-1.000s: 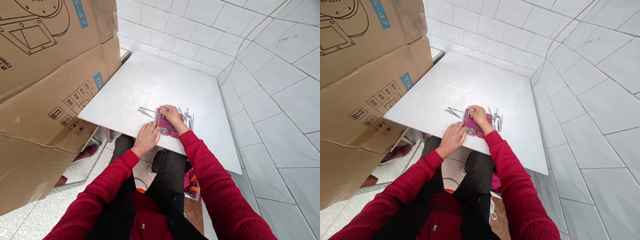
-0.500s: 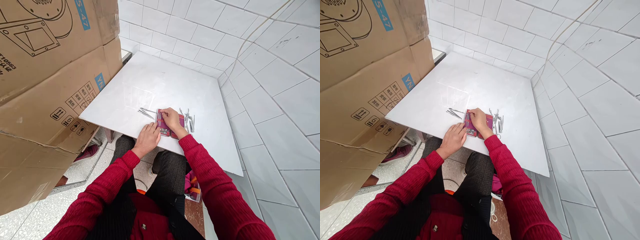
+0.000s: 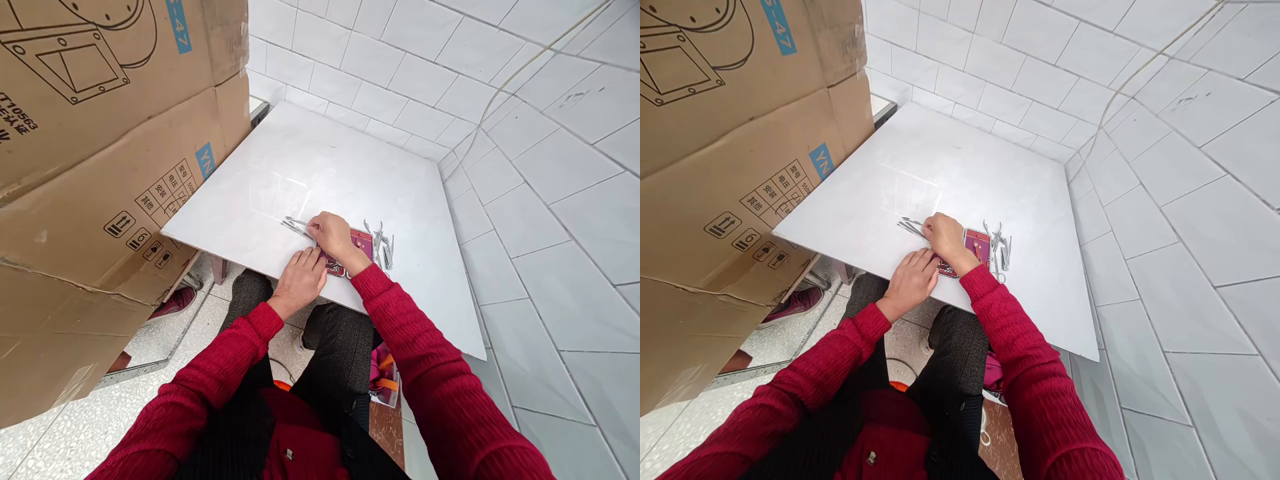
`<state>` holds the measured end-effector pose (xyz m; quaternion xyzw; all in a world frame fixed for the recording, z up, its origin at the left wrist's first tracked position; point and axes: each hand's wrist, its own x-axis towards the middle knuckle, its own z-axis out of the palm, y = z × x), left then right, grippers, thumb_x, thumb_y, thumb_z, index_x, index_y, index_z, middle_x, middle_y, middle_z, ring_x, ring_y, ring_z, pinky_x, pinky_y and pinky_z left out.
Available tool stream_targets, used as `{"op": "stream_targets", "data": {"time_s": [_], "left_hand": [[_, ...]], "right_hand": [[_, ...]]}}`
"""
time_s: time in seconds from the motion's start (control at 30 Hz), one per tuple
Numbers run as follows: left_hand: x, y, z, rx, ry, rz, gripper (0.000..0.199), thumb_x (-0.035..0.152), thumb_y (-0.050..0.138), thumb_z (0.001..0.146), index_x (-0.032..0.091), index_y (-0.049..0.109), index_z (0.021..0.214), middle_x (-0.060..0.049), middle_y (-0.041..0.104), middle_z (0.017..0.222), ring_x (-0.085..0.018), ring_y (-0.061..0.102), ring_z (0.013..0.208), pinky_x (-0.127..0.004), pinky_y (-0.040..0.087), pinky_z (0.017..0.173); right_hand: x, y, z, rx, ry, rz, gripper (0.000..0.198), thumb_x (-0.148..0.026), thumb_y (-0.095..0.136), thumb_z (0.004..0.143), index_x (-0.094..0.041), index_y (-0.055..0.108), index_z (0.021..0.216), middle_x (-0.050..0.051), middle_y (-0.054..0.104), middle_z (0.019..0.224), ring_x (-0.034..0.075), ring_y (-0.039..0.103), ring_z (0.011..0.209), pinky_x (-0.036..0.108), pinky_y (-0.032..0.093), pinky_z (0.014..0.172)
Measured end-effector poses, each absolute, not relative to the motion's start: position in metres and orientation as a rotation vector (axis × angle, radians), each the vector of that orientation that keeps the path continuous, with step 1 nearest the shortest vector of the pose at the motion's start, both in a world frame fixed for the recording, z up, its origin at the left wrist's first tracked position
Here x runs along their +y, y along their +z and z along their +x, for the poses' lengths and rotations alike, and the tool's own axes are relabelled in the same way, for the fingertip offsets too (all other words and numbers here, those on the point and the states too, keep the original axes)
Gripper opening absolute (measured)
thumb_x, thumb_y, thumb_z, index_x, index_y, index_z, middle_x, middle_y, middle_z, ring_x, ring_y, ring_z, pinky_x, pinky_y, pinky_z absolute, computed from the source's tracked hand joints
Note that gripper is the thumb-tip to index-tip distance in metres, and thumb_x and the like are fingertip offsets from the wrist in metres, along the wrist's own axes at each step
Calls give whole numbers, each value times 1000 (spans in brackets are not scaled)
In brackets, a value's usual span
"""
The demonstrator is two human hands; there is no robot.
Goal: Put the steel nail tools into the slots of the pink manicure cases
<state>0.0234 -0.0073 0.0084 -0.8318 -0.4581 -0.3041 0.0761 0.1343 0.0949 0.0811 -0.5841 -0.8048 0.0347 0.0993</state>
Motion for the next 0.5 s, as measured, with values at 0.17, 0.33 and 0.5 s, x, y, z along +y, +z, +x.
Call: {"op": "stream_targets", "data": {"time_s": [0.17,0.33,0.5], "left_hand": [[-8,9,23,-1371,-921,-2494,28,22,51,102,11,67,122,-17,68,131,-29,63,123,-44,50,106],[-8,7,23,-1371,-909,-2499,30,24,49,103,9,68,122,-19,68,131,-30,63,123,-44,49,106],[-8,7,23,-1358,-931,-2484,33,25,49,103,7,67,123,-19,68,130,-30,63,121,-43,48,106]], "right_hand": [[111,85,110,-2528,75,-1873,21,-22,58,94,-20,79,95,9,78,99,23,69,91,29,42,71],[116,88,102,-2607,21,-1905,22,-20,58,94,-19,79,98,11,78,100,25,71,96,30,46,75],[112,92,95,-2652,-26,-1939,25,-18,55,96,-17,79,104,15,78,103,27,72,100,31,49,79]]}}
